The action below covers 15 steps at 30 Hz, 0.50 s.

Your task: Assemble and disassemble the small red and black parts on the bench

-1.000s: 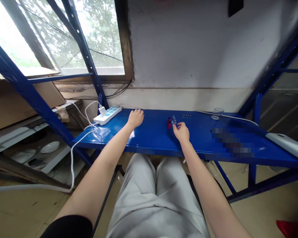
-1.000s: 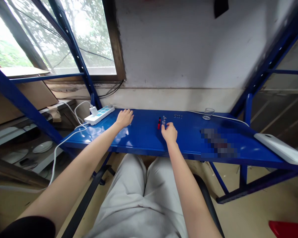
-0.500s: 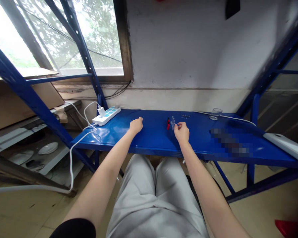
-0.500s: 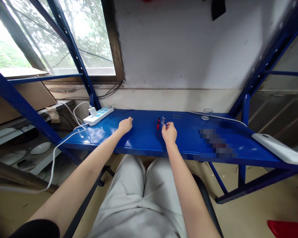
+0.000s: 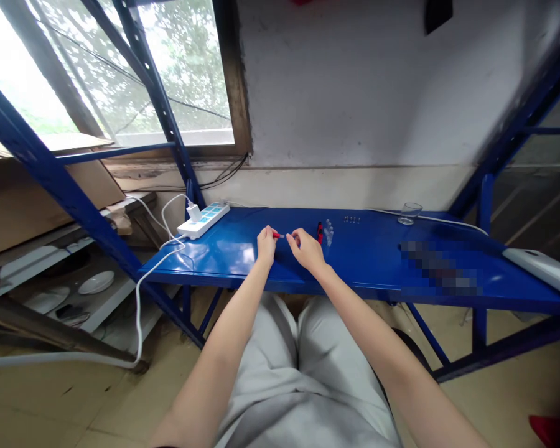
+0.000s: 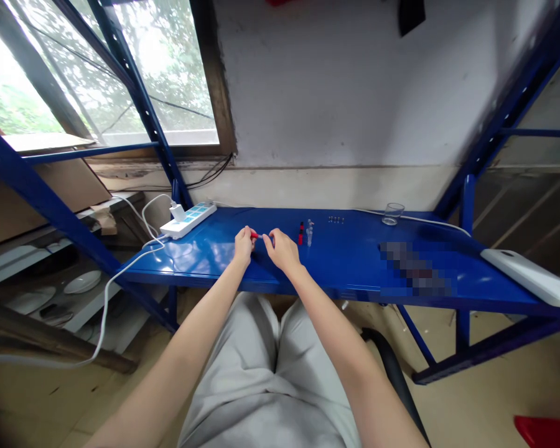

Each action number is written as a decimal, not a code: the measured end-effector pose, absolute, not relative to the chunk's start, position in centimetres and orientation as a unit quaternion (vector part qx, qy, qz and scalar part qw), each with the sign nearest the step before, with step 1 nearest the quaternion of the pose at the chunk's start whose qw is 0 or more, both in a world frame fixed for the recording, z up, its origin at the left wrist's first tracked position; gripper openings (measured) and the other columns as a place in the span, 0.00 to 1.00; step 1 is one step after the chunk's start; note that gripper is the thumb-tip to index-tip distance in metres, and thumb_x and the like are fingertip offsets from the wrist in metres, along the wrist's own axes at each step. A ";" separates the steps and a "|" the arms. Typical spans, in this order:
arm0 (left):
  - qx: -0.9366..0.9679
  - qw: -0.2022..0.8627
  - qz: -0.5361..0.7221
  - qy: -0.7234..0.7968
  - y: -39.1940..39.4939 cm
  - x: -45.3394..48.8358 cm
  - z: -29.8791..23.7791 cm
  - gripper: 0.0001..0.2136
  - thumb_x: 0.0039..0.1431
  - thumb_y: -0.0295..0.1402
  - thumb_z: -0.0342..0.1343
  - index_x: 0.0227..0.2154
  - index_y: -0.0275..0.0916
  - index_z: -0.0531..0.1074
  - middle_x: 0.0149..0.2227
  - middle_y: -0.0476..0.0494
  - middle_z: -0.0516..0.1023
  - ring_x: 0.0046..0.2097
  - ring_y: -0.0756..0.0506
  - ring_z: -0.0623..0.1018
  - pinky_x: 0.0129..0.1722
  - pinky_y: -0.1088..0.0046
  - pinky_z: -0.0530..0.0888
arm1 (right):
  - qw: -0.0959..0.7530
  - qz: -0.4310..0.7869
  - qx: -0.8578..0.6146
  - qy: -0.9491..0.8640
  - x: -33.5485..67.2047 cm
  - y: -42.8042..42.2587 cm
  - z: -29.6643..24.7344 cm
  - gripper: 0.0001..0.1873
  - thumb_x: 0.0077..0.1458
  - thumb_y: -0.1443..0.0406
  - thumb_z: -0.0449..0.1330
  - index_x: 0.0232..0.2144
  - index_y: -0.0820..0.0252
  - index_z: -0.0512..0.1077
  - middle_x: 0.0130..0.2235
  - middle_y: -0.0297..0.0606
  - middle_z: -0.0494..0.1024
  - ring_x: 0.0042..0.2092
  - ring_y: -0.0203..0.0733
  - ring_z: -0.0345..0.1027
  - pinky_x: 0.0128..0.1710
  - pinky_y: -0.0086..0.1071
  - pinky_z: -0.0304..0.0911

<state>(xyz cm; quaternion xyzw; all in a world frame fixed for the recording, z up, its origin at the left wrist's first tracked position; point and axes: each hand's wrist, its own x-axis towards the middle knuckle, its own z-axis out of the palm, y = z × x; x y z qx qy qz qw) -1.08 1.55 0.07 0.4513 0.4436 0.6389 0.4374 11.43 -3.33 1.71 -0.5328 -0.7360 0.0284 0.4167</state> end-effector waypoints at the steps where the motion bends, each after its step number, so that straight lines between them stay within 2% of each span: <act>1: 0.445 0.443 0.648 0.431 1.4 -1.2 0.2 0.16 0.60 0.41 0.42 0.21 0.37 0.61 0.15 0.54 0.58 0.15 0.56 0.56 0.16 0.80 0.52 | 0.407 0.038 -0.546 -0.731 10.8 -2.9 1.6 0.19 0.59 0.52 0.41 0.33 0.58 0.65 0.29 0.38 0.72 0.30 0.38 0.65 0.27 0.28 0.53; 4: 0.434 0.456 0.657 0.414 0.9 -1.3 0.5 0.16 0.60 0.40 0.42 0.21 0.37 0.61 0.14 0.55 0.56 0.14 0.57 0.54 0.15 0.80 0.50 | 0.381 0.064 -0.567 -0.727 9.5 -1.9 1.1 0.21 0.60 0.51 0.39 0.29 0.57 0.63 0.28 0.38 0.72 0.30 0.39 0.65 0.25 0.28 0.49; 7: 0.434 0.463 0.647 0.423 0.8 -1.3 0.6 0.16 0.60 0.40 0.43 0.21 0.36 0.62 0.14 0.55 0.57 0.15 0.57 0.56 0.15 0.81 0.51 | 0.374 0.067 -0.548 -0.745 9.2 -1.6 0.6 0.21 0.60 0.53 0.39 0.28 0.57 0.63 0.28 0.37 0.72 0.30 0.39 0.65 0.25 0.28 0.48; 15: 0.467 0.481 0.623 0.403 0.9 -1.1 0.3 0.15 0.60 0.39 0.43 0.22 0.36 0.63 0.14 0.55 0.56 0.14 0.57 0.55 0.14 0.81 0.51 | 0.417 0.077 -0.501 -0.754 9.9 -1.7 -0.1 0.16 0.60 0.57 0.43 0.29 0.57 0.65 0.28 0.34 0.72 0.29 0.36 0.64 0.28 0.26 0.51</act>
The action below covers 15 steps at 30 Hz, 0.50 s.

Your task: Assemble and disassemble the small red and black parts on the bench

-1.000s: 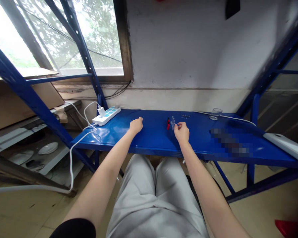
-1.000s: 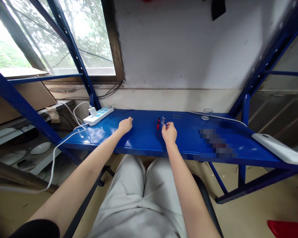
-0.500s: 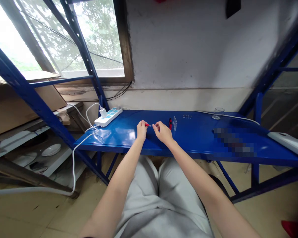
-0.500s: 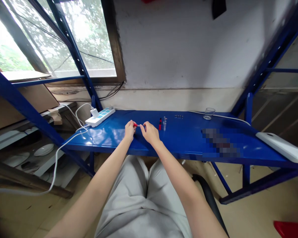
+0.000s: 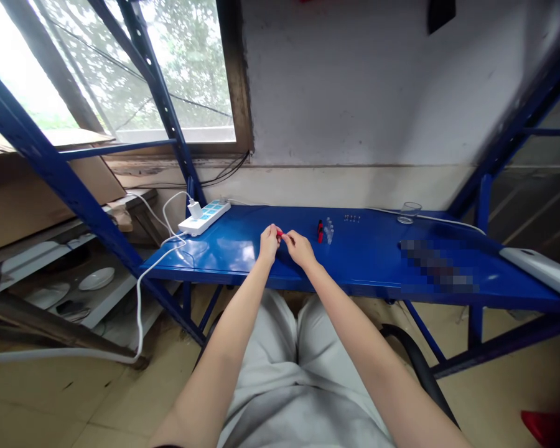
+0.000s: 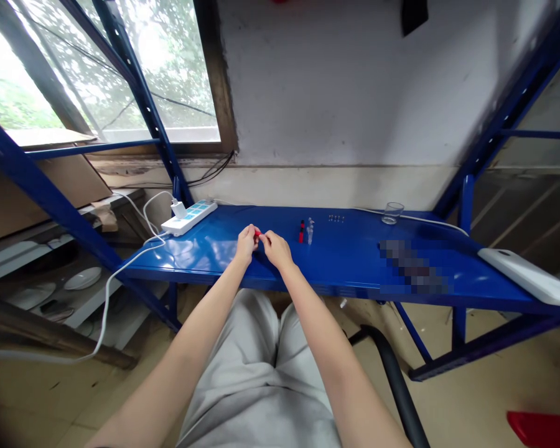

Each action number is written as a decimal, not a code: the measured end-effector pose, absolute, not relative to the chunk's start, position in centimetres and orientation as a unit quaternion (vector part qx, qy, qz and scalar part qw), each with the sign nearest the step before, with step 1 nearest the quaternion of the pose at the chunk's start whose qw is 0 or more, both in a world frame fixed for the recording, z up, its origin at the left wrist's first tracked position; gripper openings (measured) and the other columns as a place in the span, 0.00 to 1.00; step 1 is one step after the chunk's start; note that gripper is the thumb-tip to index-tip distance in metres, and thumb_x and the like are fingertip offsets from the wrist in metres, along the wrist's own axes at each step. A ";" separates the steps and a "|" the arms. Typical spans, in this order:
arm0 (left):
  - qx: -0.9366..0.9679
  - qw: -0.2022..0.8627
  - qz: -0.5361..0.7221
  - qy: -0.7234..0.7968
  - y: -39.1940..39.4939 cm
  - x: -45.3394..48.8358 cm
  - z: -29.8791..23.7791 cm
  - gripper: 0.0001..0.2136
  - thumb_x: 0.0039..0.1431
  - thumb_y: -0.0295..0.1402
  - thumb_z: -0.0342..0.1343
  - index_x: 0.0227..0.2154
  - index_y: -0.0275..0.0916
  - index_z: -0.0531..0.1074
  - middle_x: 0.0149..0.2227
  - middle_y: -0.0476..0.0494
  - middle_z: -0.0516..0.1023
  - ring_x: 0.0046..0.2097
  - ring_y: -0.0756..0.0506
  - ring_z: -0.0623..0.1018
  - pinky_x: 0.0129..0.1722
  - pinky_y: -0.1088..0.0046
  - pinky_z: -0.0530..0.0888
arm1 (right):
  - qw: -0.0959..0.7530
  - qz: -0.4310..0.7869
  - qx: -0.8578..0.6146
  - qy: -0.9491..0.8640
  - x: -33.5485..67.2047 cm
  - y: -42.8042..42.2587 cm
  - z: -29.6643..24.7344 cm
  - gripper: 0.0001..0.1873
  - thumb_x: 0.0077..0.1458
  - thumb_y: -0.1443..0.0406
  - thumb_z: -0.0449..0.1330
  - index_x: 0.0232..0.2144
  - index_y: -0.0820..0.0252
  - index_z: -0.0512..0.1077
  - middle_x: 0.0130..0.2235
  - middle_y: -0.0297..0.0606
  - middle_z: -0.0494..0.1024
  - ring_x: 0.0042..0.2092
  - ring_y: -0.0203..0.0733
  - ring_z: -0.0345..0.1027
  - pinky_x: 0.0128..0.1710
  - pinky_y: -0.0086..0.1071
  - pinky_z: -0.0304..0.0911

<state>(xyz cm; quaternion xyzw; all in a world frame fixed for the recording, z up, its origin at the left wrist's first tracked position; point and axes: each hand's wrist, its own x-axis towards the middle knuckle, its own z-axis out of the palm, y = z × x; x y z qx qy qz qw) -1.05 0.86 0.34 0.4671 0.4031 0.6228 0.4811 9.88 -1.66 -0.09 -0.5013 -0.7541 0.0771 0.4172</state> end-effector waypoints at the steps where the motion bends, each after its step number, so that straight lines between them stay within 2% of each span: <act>1: 0.467 0.481 0.623 0.402 0.9 -1.1 0.3 0.15 0.60 0.40 0.44 0.22 0.36 0.62 0.14 0.55 0.56 0.14 0.57 0.55 0.14 0.81 0.50 | 0.424 0.075 -0.495 -0.754 9.9 -1.7 -0.1 0.16 0.60 0.57 0.43 0.29 0.57 0.65 0.28 0.34 0.72 0.29 0.36 0.63 0.28 0.26 0.51; 15: 0.452 0.477 0.642 0.395 0.6 -1.4 0.5 0.16 0.59 0.42 0.44 0.21 0.37 0.61 0.15 0.55 0.56 0.14 0.58 0.53 0.14 0.81 0.49 | 0.428 0.065 -0.496 -0.753 9.7 -2.2 0.2 0.16 0.59 0.58 0.43 0.29 0.57 0.66 0.29 0.35 0.71 0.30 0.36 0.63 0.30 0.27 0.53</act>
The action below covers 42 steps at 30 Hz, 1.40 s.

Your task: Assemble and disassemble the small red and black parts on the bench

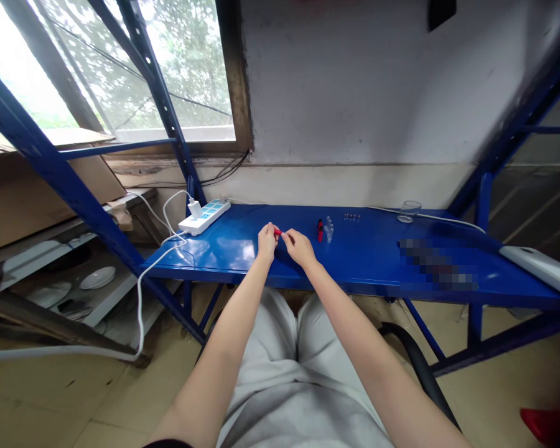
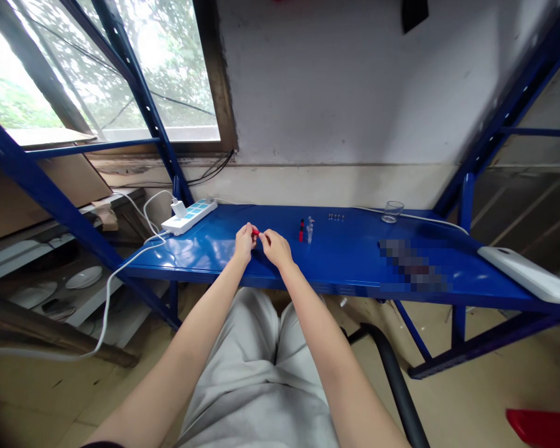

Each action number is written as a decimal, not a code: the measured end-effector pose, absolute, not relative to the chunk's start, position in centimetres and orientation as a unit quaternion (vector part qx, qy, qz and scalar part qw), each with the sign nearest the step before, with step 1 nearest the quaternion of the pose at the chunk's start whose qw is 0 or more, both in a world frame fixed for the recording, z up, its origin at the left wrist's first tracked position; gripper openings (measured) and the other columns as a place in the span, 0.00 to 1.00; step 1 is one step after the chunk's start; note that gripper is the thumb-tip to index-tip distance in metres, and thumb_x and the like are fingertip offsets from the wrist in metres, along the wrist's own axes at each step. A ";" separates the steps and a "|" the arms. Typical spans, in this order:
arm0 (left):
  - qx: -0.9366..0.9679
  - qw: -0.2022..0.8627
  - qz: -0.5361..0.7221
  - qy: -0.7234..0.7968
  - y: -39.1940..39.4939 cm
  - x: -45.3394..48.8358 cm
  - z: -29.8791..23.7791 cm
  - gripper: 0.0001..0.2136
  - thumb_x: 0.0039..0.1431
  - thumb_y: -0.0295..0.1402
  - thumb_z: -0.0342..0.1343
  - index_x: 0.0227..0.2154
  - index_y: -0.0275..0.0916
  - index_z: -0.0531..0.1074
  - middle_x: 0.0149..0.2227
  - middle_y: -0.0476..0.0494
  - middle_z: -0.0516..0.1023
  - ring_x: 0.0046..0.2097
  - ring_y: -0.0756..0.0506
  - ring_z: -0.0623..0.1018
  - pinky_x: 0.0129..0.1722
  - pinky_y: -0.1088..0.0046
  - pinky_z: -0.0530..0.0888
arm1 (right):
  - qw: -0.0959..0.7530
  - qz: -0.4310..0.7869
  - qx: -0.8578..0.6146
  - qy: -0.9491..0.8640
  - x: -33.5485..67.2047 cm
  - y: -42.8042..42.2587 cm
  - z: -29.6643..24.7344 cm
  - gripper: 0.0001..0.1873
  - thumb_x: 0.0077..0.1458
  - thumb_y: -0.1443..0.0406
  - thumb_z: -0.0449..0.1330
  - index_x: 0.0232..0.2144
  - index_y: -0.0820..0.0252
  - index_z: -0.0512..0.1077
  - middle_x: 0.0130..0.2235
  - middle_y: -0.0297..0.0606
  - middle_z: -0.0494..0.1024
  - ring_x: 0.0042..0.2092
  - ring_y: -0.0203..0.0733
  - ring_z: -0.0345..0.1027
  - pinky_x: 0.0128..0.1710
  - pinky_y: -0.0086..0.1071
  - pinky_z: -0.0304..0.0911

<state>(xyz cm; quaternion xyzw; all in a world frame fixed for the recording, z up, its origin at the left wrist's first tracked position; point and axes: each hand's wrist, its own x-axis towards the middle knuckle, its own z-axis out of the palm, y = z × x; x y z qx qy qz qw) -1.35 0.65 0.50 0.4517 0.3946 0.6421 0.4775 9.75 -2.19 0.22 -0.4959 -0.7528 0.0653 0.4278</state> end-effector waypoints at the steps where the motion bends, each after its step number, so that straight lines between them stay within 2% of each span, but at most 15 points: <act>1: 0.448 0.476 0.645 0.396 0.6 -1.4 0.5 0.16 0.59 0.42 0.44 0.21 0.37 0.61 0.15 0.55 0.56 0.14 0.58 0.53 0.14 0.81 0.49 | 0.429 0.066 -0.499 -0.750 9.7 -2.2 0.3 0.17 0.59 0.57 0.43 0.29 0.57 0.66 0.29 0.35 0.71 0.30 0.36 0.63 0.29 0.27 0.53; 6: 0.435 0.468 0.658 0.399 0.6 -1.5 0.6 0.16 0.59 0.43 0.44 0.21 0.37 0.60 0.15 0.55 0.56 0.14 0.58 0.53 0.14 0.81 0.48 | 0.442 0.070 -0.508 -0.736 9.8 -2.4 0.3 0.17 0.59 0.56 0.43 0.28 0.57 0.67 0.29 0.35 0.72 0.30 0.36 0.64 0.29 0.27 0.54; 12: 0.445 0.456 0.660 0.398 0.6 -1.4 0.5 0.16 0.58 0.43 0.46 0.21 0.37 0.60 0.14 0.56 0.55 0.14 0.58 0.53 0.13 0.81 0.49 | 0.457 0.084 -0.486 -0.740 9.8 -2.0 0.1 0.14 0.57 0.59 0.47 0.39 0.57 0.68 0.39 0.37 0.74 0.34 0.37 0.66 0.33 0.28 0.58; 17: 0.463 0.498 0.637 0.362 0.5 -1.4 0.6 0.15 0.53 0.45 0.52 0.26 0.36 0.64 0.17 0.56 0.59 0.13 0.59 0.55 0.13 0.81 0.49 | 0.461 0.062 -0.490 -0.738 9.9 -1.9 -0.1 0.13 0.57 0.61 0.46 0.38 0.58 0.68 0.38 0.38 0.73 0.35 0.38 0.65 0.34 0.29 0.58; 21: 0.482 0.528 0.616 0.331 0.5 -1.4 0.7 0.13 0.49 0.41 0.56 0.31 0.35 0.67 0.22 0.53 0.66 0.14 0.59 0.59 0.12 0.81 0.51 | 0.464 0.050 -0.515 -0.719 10.0 -1.9 -0.2 0.13 0.57 0.61 0.46 0.36 0.59 0.68 0.37 0.39 0.71 0.35 0.38 0.65 0.33 0.29 0.58; 24: 0.482 0.530 0.612 0.334 0.5 -1.3 0.7 0.13 0.48 0.38 0.58 0.31 0.34 0.68 0.22 0.52 0.67 0.13 0.59 0.60 0.12 0.81 0.51 | 0.463 0.048 -0.520 -0.716 10.0 -1.7 -0.3 0.12 0.56 0.62 0.47 0.34 0.59 0.68 0.35 0.38 0.70 0.35 0.38 0.64 0.33 0.29 0.58; 31: 0.435 0.468 0.668 0.380 1.0 -1.6 0.5 0.12 0.46 0.39 0.59 0.26 0.35 0.65 0.20 0.55 0.65 0.14 0.60 0.59 0.12 0.82 0.52 | 0.443 0.038 -0.510 -0.736 10.0 -1.2 -0.8 0.09 0.54 0.64 0.50 0.31 0.60 0.68 0.34 0.39 0.68 0.35 0.38 0.63 0.34 0.29 0.58; 35: 0.430 0.406 0.698 0.403 1.2 -1.5 0.3 0.11 0.47 0.38 0.57 0.27 0.35 0.65 0.21 0.54 0.67 0.15 0.59 0.60 0.14 0.82 0.56 | 0.452 0.039 -0.534 -0.713 10.0 -1.3 -0.7 0.09 0.53 0.64 0.50 0.30 0.60 0.69 0.31 0.38 0.69 0.32 0.38 0.63 0.32 0.29 0.57; 42: 0.635 0.352 0.568 0.388 0.4 0.5 0.0 0.11 0.45 0.37 0.59 0.29 0.34 0.71 0.24 0.47 0.73 0.25 0.52 0.71 0.25 0.77 0.68 | 0.471 0.142 -0.563 -0.665 14.0 -3.4 -0.1 0.09 0.50 0.61 0.55 0.30 0.60 0.71 0.28 0.36 0.75 0.30 0.37 0.67 0.31 0.29 0.60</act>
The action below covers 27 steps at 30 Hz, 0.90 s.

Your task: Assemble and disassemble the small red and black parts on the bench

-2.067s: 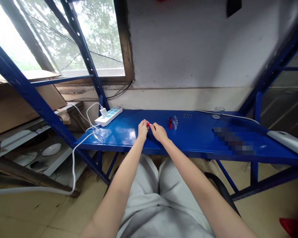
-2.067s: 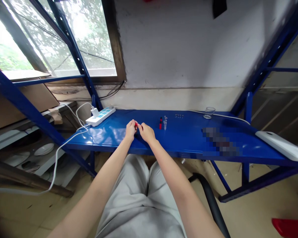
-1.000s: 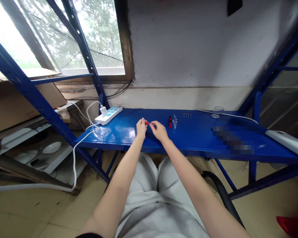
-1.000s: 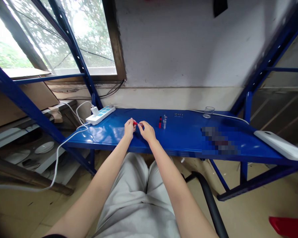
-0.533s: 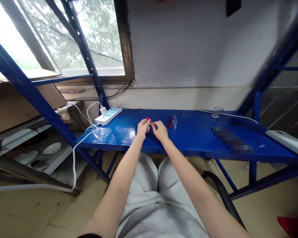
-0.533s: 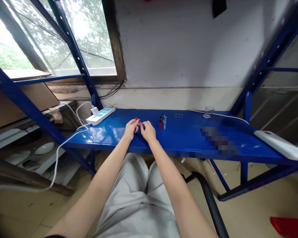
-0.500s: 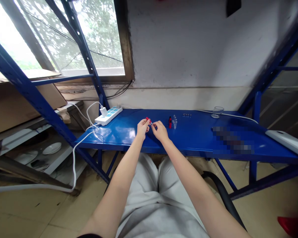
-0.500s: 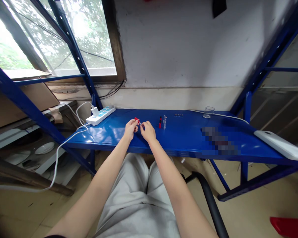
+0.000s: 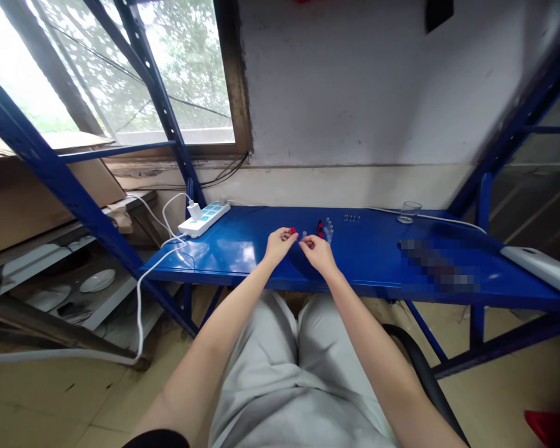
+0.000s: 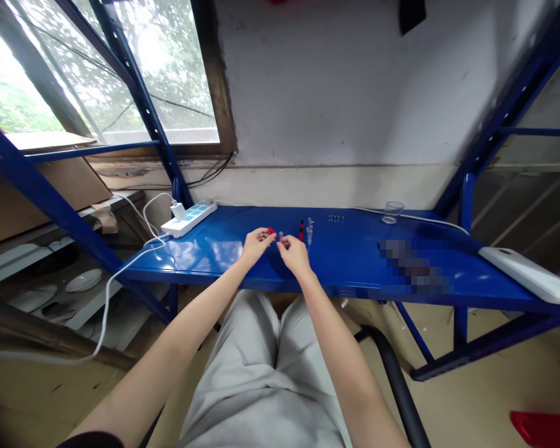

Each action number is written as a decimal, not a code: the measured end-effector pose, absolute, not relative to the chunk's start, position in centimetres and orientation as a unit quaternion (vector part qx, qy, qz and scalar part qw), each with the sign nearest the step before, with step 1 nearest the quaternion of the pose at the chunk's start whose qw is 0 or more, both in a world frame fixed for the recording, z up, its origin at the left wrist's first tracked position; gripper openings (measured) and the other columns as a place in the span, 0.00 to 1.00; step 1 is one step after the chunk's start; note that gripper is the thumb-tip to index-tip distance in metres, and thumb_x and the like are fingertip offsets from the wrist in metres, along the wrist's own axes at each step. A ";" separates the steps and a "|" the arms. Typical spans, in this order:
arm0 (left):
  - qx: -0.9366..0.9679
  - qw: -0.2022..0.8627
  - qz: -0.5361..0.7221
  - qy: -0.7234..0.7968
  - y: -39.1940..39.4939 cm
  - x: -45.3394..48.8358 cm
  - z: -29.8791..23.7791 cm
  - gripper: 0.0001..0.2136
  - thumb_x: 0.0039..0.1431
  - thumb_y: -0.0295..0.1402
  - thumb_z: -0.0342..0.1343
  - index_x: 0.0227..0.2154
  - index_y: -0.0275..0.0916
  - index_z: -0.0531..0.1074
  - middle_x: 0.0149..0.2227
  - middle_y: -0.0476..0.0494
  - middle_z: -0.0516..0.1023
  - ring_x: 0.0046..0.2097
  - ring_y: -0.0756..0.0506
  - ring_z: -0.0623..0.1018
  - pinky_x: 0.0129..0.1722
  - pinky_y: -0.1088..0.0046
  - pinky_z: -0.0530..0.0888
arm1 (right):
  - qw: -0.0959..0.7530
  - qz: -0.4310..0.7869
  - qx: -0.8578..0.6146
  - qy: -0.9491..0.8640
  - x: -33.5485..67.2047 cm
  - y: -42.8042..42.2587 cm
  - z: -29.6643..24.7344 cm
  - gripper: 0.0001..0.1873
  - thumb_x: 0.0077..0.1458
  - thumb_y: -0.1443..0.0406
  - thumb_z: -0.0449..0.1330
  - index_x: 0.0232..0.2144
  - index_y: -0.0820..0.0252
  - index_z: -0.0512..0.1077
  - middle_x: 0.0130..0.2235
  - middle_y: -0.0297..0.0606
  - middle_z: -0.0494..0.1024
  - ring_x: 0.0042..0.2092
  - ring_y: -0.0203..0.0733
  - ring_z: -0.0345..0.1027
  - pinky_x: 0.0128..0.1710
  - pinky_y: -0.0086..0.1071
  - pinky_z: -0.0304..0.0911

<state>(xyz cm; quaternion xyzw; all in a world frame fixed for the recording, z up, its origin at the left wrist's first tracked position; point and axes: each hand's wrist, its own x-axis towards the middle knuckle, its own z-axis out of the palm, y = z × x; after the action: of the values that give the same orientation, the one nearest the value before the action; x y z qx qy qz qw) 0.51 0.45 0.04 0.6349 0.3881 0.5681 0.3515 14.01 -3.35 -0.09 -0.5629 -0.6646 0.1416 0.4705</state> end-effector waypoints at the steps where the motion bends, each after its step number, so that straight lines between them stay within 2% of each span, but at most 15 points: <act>1: 0.662 0.336 0.547 0.387 0.2 1.1 0.1 0.10 0.46 0.37 0.59 0.29 0.34 0.72 0.25 0.46 0.74 0.27 0.52 0.72 0.28 0.76 0.68 | 0.460 0.149 -0.577 -0.658 15.1 -3.7 0.1 0.08 0.48 0.61 0.56 0.29 0.60 0.72 0.28 0.36 0.75 0.30 0.37 0.68 0.32 0.29 0.60; 6: 0.736 0.265 0.442 0.439 -1.1 4.5 0.6 0.09 0.47 0.35 0.58 0.29 0.35 0.74 0.27 0.45 0.76 0.29 0.50 0.73 0.31 0.74 0.68 | 0.405 0.121 -0.646 -0.636 19.8 -4.2 0.8 0.07 0.46 0.62 0.60 0.26 0.60 0.73 0.29 0.38 0.77 0.32 0.39 0.69 0.31 0.28 0.60; 11: 0.751 0.193 0.401 0.488 -1.1 6.8 0.6 0.08 0.48 0.36 0.56 0.28 0.37 0.75 0.27 0.46 0.75 0.30 0.49 0.73 0.31 0.75 0.67 | 0.372 0.100 -0.676 -0.629 20.9 -4.1 0.4 0.09 0.47 0.60 0.59 0.25 0.59 0.73 0.28 0.37 0.77 0.31 0.38 0.69 0.28 0.27 0.57; 22: 0.781 0.108 0.294 0.540 -0.7 7.5 0.0 0.07 0.47 0.37 0.57 0.25 0.39 0.73 0.29 0.45 0.74 0.33 0.46 0.72 0.31 0.72 0.67 | 0.301 0.047 -0.727 -0.615 21.1 -3.6 -0.7 0.11 0.50 0.58 0.56 0.30 0.57 0.75 0.31 0.38 0.77 0.35 0.41 0.69 0.29 0.29 0.55; 27: 0.790 0.093 0.313 0.518 -1.1 6.3 0.1 0.10 0.47 0.38 0.58 0.31 0.38 0.71 0.30 0.45 0.73 0.35 0.46 0.71 0.34 0.71 0.68 | 0.293 0.044 -0.730 -0.616 21.0 -3.8 -0.7 0.12 0.50 0.57 0.56 0.32 0.56 0.75 0.31 0.37 0.77 0.36 0.41 0.69 0.30 0.29 0.55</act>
<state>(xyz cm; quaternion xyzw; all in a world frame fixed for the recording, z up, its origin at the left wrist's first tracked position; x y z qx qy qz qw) 6.33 -1.14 0.09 0.7903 0.5183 0.3134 0.0927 21.03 -3.80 -0.65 -0.7299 -0.6160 0.0441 0.2930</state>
